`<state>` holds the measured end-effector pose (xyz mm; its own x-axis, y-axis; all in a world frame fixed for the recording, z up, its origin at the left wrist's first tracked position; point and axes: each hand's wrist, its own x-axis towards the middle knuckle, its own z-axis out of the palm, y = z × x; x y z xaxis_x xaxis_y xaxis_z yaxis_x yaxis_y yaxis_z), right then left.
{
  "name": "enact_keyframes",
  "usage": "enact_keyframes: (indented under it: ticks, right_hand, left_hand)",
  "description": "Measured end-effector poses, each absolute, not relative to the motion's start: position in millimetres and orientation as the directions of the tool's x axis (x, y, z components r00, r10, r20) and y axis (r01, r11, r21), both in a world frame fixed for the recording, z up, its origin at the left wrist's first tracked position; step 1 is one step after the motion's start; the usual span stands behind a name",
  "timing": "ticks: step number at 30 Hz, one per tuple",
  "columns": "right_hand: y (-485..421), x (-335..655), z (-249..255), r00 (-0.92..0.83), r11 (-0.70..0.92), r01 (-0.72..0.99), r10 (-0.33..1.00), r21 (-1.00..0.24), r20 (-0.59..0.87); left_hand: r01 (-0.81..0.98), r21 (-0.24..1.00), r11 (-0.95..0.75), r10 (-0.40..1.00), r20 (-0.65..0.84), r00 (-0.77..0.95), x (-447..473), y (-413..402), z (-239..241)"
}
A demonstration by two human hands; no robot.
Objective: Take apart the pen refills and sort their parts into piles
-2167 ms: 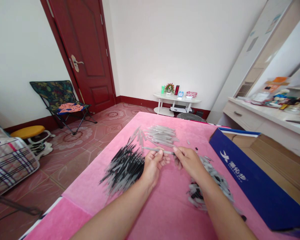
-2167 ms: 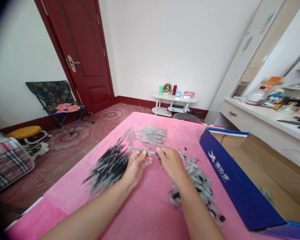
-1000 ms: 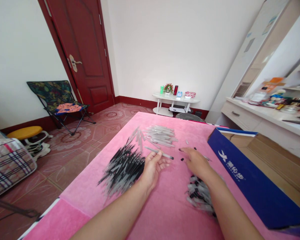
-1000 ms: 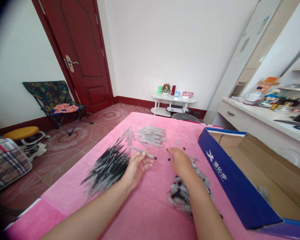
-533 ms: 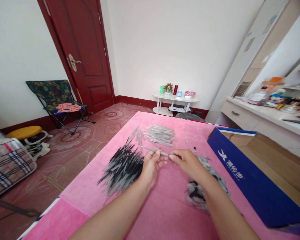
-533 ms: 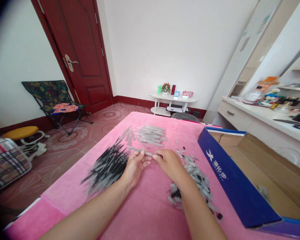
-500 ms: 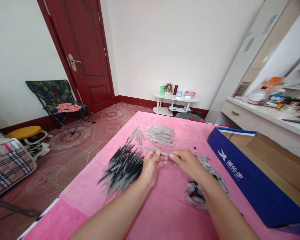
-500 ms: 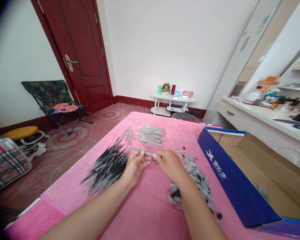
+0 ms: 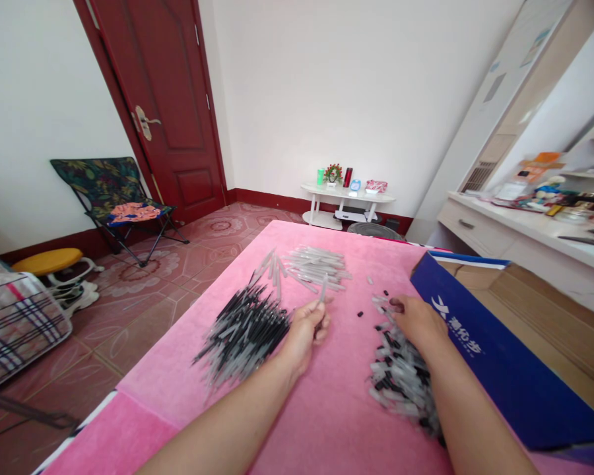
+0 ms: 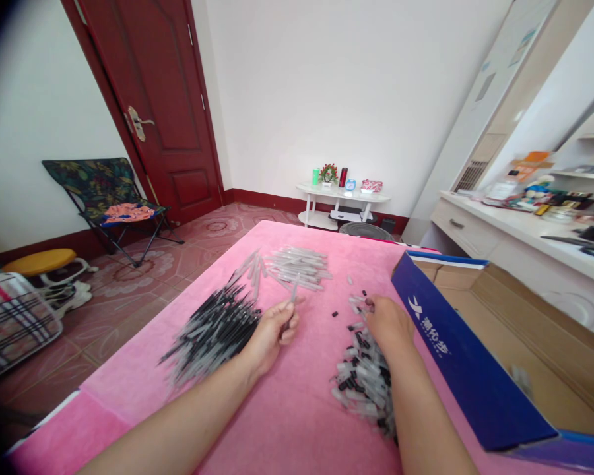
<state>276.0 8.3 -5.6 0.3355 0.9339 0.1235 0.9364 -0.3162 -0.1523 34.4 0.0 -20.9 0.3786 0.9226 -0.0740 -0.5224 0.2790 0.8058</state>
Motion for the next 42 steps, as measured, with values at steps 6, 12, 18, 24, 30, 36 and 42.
enact_keyframes:
  ticks: [6,12,18,24,30,36,42]
  right_hand:
    - [7,263,1,0.284,-0.267,0.951,0.954,-0.159,0.094]
    - [5,248,2,0.204,-0.197,0.966,0.978,-0.168,0.031]
    - [10,242,2,0.244,-0.153,0.857,0.962,-0.493,0.126]
    - [6,224,19,0.173,-0.021,0.117,0.985,-0.993,-0.001]
    - [4,216,22,0.187,-0.045,-0.087,0.981,-0.995,-0.061]
    - [5,218,18,0.216,-0.043,-0.106,0.974,-0.993,-0.065]
    - [3,214,20,0.194,-0.065,-0.016,0.979,-0.998,-0.067]
  left_hand:
    - [-0.416,0.889,0.191,0.93,-0.028,0.367,37,-3,-21]
    - [-0.346,0.928,0.137,0.936,-0.007,0.352,41,-6,-21]
    - [-0.312,0.943,0.119,0.953,-0.02,0.303,42,-6,-19]
    - [-0.295,0.95,0.106,0.95,-0.008,0.313,42,-8,-17]
    - [-0.277,0.957,0.086,0.948,0.007,0.318,41,-8,-17]
    - [-0.292,0.951,0.1,0.95,-0.004,0.312,42,-6,-19]
    - [-0.272,0.957,0.104,0.949,-0.013,0.316,41,-6,-19]
